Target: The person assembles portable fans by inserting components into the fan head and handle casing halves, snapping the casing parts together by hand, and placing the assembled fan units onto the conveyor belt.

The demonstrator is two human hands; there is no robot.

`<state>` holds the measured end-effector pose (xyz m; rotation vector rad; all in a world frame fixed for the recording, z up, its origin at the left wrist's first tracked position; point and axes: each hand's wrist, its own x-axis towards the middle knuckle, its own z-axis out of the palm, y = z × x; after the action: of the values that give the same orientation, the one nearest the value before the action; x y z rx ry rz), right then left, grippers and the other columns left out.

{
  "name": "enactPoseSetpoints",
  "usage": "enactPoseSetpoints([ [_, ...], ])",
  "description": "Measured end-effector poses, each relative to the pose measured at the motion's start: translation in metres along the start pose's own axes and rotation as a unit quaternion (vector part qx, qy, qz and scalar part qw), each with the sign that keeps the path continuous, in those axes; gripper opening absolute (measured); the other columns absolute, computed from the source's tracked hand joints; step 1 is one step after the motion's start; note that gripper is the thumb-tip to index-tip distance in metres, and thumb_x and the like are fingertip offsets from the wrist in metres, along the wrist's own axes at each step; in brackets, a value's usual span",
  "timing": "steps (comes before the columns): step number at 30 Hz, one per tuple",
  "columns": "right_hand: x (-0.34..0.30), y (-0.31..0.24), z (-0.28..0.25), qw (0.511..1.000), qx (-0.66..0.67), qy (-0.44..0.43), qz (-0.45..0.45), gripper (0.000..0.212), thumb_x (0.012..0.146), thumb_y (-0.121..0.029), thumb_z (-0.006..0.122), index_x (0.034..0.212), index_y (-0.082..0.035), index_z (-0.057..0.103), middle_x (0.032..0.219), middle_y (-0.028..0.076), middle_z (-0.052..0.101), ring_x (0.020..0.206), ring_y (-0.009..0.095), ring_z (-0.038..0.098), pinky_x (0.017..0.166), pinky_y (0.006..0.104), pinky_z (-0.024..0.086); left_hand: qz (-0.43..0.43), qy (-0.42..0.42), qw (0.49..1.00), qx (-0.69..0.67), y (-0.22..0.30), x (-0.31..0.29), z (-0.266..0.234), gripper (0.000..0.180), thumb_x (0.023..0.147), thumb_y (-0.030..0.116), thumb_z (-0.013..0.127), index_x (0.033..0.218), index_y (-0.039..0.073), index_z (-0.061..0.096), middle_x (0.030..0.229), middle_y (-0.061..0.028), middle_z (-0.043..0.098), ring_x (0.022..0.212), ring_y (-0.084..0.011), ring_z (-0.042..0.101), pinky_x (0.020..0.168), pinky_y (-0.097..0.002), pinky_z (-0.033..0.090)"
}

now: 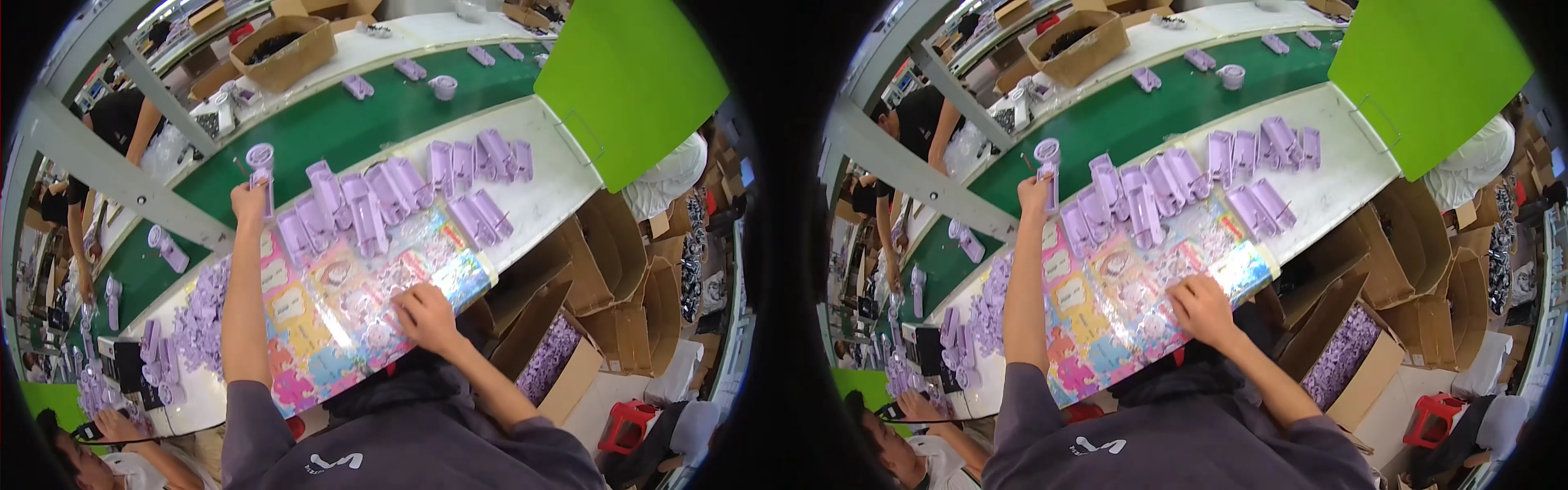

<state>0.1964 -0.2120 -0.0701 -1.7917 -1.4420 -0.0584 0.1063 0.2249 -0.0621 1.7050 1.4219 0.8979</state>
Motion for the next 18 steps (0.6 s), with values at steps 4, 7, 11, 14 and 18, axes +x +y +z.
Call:
enactPoseSetpoints([
  [4,0.0,-0.002,0.001,0.999,0.027,-0.022,0.013,0.014,0.084,-0.012,0.072,0.098,-0.01,0.068,0.094,0.008,0.061,0.088,0.03,0.061,0.076,0.0409,0.048,-0.004,0.127,0.992,-0.014,-0.045,0.034,0.024,0.049,0.078,0.024,0.079,0.116,-0.004,0.07,0.096,-0.0189,0.075,0.089,-0.0271,0.073,0.082,-0.039,0.054],
  [7,0.003,0.0,0.0,0.995,0.065,-0.075,0.011,0.016,0.084,-0.012,0.071,0.1,-0.01,0.068,0.096,0.008,0.061,0.09,0.03,0.061,0.078,0.0403,0.048,0.059,0.224,0.97,-0.073,-0.077,0.022,0.033,0.064,0.076,0.012,0.074,0.136,0.0,0.058,0.11,-0.0195,0.071,0.098,-0.0313,0.07,0.09,-0.0407,0.053],
  [11,0.054,-0.002,-0.052,0.964,0.098,-0.244,-0.047,0.016,0.086,-0.016,0.069,0.099,-0.007,0.066,0.091,0.012,0.062,0.084,0.034,0.063,0.075,0.0452,0.052,0.132,0.285,0.949,-0.012,-0.019,-0.019,0.042,0.043,0.077,0.005,0.071,0.119,0.003,0.061,0.111,-0.0139,0.06,0.104,-0.0301,0.059,0.094,-0.0421,0.048],
  [14,0.151,0.015,-0.067,0.96,0.029,-0.209,-0.183,0.017,0.08,-0.012,0.071,0.095,-0.007,0.065,0.09,0.011,0.063,0.084,0.032,0.064,0.073,0.044,0.052,0.114,0.238,0.964,-0.026,-0.019,-0.008,0.033,0.046,0.077,0.005,0.071,0.121,0.003,0.06,0.111,-0.0144,0.059,0.107,-0.0308,0.059,0.095,-0.0426,0.047],
  [18,0.297,0.1,-0.043,0.933,-0.186,-0.123,-0.281,0.013,0.075,-0.013,0.067,0.085,-0.007,0.061,0.086,0.011,0.06,0.087,0.031,0.062,0.077,0.0444,0.052,0.148,0.247,0.957,0.021,-0.025,-0.004,0.031,0.048,0.077,0.005,0.071,0.124,0.001,0.058,0.114,-0.0176,0.059,0.109,-0.0348,0.057,0.098,-0.0451,0.046],
])
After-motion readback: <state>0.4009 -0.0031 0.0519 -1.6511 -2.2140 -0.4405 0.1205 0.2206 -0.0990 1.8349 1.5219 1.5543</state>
